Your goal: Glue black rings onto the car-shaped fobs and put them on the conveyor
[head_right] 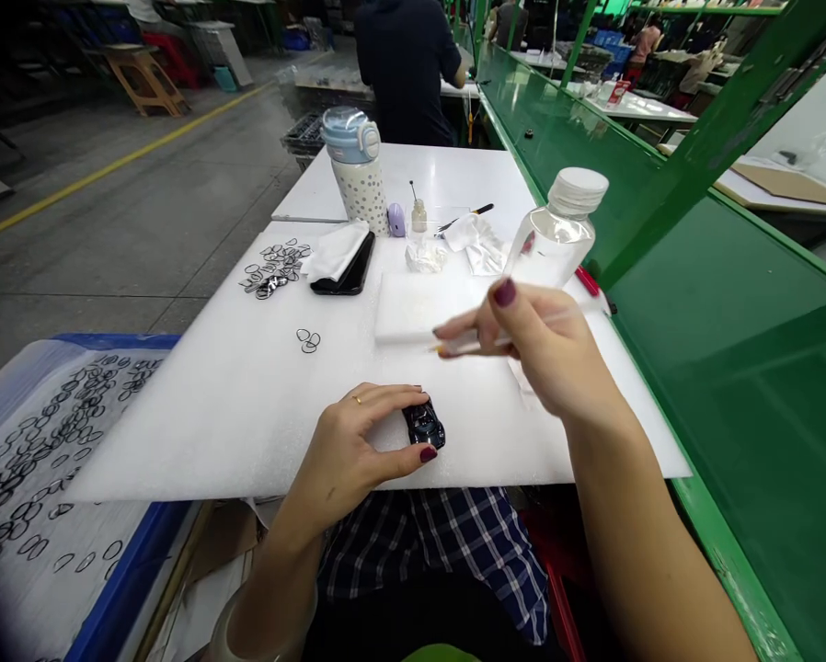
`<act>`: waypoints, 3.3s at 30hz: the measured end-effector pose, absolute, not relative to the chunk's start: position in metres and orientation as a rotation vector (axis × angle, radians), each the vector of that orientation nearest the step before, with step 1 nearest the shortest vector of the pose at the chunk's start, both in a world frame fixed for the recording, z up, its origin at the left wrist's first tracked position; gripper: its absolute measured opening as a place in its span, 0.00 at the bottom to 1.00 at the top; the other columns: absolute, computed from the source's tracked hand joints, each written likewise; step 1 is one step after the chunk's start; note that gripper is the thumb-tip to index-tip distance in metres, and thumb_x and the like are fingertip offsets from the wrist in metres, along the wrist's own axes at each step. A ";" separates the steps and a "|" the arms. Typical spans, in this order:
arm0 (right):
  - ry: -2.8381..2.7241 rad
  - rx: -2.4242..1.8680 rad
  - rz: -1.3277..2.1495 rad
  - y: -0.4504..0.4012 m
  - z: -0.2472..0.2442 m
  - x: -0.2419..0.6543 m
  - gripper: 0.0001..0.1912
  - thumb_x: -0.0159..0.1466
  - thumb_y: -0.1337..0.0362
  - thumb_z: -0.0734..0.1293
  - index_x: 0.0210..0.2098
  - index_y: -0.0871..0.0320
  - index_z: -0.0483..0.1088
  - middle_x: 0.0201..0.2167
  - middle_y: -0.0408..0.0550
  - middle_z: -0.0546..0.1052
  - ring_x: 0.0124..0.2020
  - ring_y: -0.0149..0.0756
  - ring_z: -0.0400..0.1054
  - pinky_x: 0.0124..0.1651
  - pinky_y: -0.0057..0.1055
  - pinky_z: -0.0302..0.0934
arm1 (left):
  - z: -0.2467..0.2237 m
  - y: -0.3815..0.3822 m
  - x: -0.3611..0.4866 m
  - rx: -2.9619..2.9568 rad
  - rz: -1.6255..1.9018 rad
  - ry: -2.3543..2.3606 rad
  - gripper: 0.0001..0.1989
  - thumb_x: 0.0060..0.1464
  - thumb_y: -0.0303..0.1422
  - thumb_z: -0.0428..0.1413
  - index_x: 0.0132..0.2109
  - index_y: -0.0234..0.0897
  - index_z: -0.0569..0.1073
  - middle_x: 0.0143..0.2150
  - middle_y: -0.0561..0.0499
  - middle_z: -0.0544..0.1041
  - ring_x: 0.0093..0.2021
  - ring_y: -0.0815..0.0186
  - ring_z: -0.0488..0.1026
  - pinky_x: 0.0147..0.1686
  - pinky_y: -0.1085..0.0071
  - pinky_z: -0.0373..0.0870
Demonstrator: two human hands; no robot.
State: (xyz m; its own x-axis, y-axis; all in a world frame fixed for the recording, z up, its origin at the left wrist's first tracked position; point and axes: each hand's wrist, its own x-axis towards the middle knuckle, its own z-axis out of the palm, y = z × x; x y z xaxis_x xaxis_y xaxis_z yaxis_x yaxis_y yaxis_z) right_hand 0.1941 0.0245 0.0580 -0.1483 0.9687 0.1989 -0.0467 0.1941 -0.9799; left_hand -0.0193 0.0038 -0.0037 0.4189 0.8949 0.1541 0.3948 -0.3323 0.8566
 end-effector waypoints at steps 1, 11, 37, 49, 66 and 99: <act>-1.351 -1.002 1.188 0.013 0.056 0.193 0.23 0.65 0.47 0.63 0.22 0.57 0.67 0.34 0.52 0.80 0.36 0.47 0.76 0.44 0.49 0.70 | -0.003 0.004 -0.019 1.907 0.823 1.100 0.23 0.46 0.43 0.67 0.49 0.43 0.77 0.51 0.51 0.79 0.53 0.57 0.71 0.53 0.57 0.69; -1.176 -1.176 1.312 -0.022 0.034 0.187 0.22 0.65 0.52 0.66 0.20 0.58 0.67 0.32 0.49 0.80 0.32 0.42 0.76 0.40 0.36 0.68 | -0.001 0.003 -0.018 1.909 0.832 1.094 0.23 0.44 0.41 0.68 0.48 0.42 0.78 0.49 0.51 0.79 0.51 0.56 0.72 0.51 0.56 0.70; -1.521 -1.098 0.684 0.039 0.094 0.182 0.16 0.66 0.56 0.66 0.26 0.58 0.75 0.27 0.47 0.76 0.27 0.36 0.74 0.28 0.33 0.71 | -0.005 0.003 -0.022 1.996 0.806 1.067 0.26 0.41 0.39 0.70 0.49 0.41 0.77 0.51 0.52 0.78 0.52 0.58 0.71 0.53 0.58 0.69; -1.881 -1.650 0.664 0.102 0.055 0.151 0.23 0.66 0.53 0.61 0.20 0.60 0.67 0.18 0.47 0.72 0.19 0.31 0.65 0.27 0.31 0.56 | -0.006 0.005 -0.024 2.077 0.773 1.001 0.26 0.40 0.31 0.69 0.50 0.40 0.76 0.53 0.51 0.76 0.53 0.58 0.70 0.54 0.58 0.69; -1.713 -1.375 1.240 0.091 0.045 0.189 0.22 0.67 0.48 0.60 0.40 0.61 0.73 0.44 0.53 0.77 0.44 0.37 0.72 0.48 0.34 0.65 | -0.004 0.005 -0.023 2.065 0.777 1.030 0.26 0.40 0.31 0.69 0.49 0.41 0.76 0.53 0.50 0.76 0.53 0.56 0.71 0.54 0.56 0.70; -1.159 -2.036 0.206 0.019 0.030 0.262 0.16 0.60 0.53 0.63 0.23 0.57 0.69 0.21 0.49 0.72 0.24 0.38 0.64 0.29 0.34 0.53 | -0.011 0.006 -0.027 2.205 0.698 1.029 0.31 0.46 0.28 0.62 0.58 0.46 0.68 0.60 0.52 0.71 0.60 0.56 0.66 0.58 0.53 0.68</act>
